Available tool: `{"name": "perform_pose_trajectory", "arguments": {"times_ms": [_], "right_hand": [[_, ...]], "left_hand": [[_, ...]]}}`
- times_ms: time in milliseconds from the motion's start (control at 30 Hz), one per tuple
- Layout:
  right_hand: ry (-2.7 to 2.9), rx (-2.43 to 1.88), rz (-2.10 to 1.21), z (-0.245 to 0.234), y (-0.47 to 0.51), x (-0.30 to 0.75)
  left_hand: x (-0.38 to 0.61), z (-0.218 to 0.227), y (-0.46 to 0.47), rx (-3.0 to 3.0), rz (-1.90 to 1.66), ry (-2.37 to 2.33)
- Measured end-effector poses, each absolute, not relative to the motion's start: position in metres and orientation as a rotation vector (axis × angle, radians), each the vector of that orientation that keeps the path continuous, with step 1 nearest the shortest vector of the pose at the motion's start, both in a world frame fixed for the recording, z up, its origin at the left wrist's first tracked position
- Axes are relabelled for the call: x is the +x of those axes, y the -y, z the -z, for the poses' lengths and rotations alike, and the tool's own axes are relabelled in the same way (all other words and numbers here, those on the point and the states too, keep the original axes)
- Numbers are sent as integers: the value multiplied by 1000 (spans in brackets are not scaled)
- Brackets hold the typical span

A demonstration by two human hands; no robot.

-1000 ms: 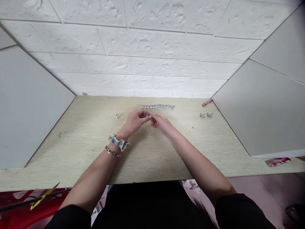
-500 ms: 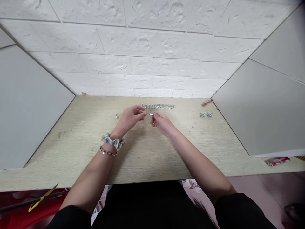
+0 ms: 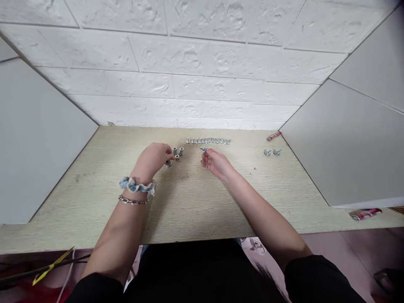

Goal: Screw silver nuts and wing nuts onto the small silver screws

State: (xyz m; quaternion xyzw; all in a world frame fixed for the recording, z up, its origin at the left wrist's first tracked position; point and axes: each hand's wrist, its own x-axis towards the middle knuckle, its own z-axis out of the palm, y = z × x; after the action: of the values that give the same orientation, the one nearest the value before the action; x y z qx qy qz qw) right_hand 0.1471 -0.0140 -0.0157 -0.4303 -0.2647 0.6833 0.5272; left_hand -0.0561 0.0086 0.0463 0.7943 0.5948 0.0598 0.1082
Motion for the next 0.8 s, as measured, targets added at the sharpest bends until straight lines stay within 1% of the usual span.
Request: {"name": "perform_pose_trajectory", "arguments": {"times_ms": [100, 200, 433, 800], "right_hand": [[626, -1030, -1633, 16, 14, 147], [622, -1023, -1634, 14, 14, 146], [609, -1025, -1639, 13, 15, 146], [637, -1020, -1642, 14, 13, 147]], "left_hand": [[-50, -44, -7, 2367, -154, -1753], [-47, -40, -7, 2415, -204, -1754], [-46, -27, -12, 2536, -248, -1647], [-41, -22, -12, 2585, -112, -1747]]}}
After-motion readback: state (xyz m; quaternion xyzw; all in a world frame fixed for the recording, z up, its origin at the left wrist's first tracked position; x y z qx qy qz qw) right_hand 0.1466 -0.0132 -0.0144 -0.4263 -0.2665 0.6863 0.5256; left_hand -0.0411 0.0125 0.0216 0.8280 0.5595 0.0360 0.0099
